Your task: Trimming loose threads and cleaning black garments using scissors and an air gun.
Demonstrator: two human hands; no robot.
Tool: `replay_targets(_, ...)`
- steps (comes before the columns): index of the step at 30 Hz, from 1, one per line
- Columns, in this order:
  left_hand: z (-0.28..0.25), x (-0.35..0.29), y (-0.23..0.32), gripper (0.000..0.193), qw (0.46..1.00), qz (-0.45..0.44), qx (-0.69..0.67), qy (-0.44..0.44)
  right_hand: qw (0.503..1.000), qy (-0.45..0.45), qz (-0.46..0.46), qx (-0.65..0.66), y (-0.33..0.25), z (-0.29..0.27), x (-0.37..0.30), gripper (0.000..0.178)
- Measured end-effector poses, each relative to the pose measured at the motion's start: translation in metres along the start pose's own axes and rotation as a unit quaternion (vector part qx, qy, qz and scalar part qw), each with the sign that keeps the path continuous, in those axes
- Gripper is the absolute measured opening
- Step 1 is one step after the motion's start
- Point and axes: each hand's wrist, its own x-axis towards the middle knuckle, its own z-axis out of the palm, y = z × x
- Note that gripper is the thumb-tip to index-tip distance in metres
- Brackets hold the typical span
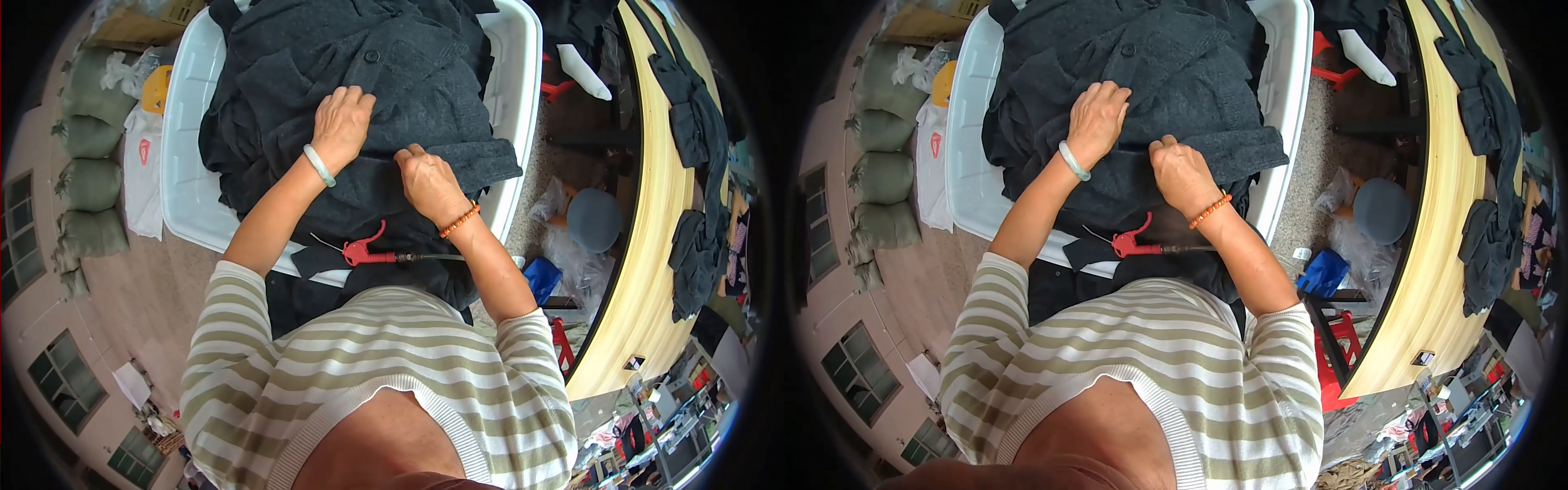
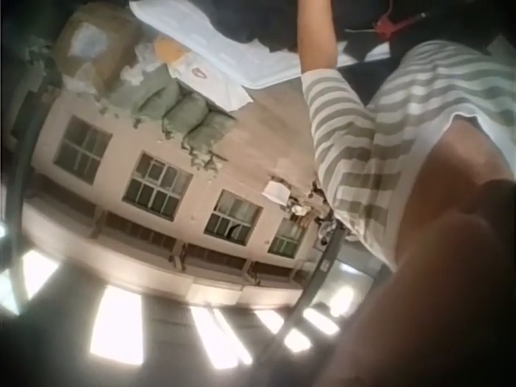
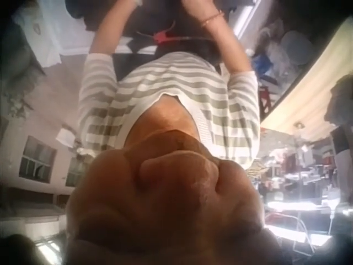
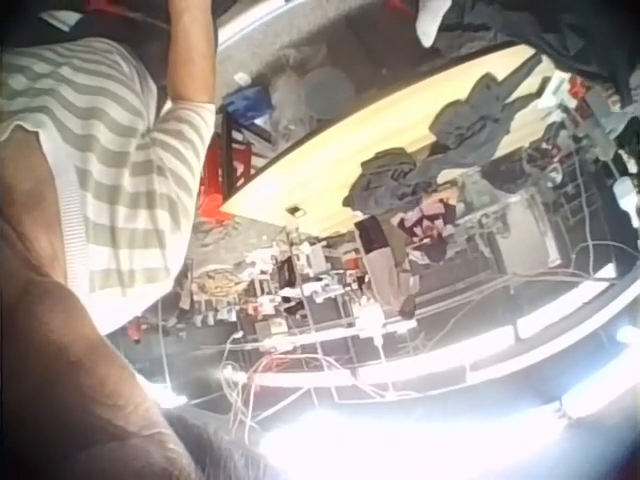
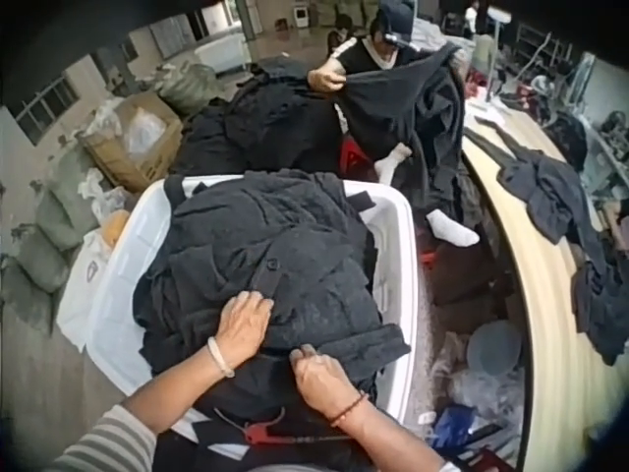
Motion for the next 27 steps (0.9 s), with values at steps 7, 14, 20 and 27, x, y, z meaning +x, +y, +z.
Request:
replay_targets(7, 0.008, -0.004, -0.026, 0.016, 0.983, -0.148, -0.051, -0.095, 0.999, 0.006, -0.011, -0.033, -0.006, -0.008, 0.026, 0.008)
replay_targets(14, 0.016, 0.006, -0.031, 0.023, 0.978, -0.18, -0.027, -0.102, 0.997, 0.064, -0.047, 0.003, -0.007, -0.001, 0.037, 0.007)
replay_targets(20, 0.004, 0.018, -0.031, 0.011, 0.964, -0.174, -0.146, -0.137, 0.997, 0.053, -0.051, 0.0, -0.006, 0.007, 0.039, 0.006)
replay_targets(27, 0.002, 0.019, -0.019, 0.007, 0.735, -0.314, -0.56, -0.219, 0.995, 0.099, 0.001, 0.035, -0.005, 0.007, 0.035, 0.011)
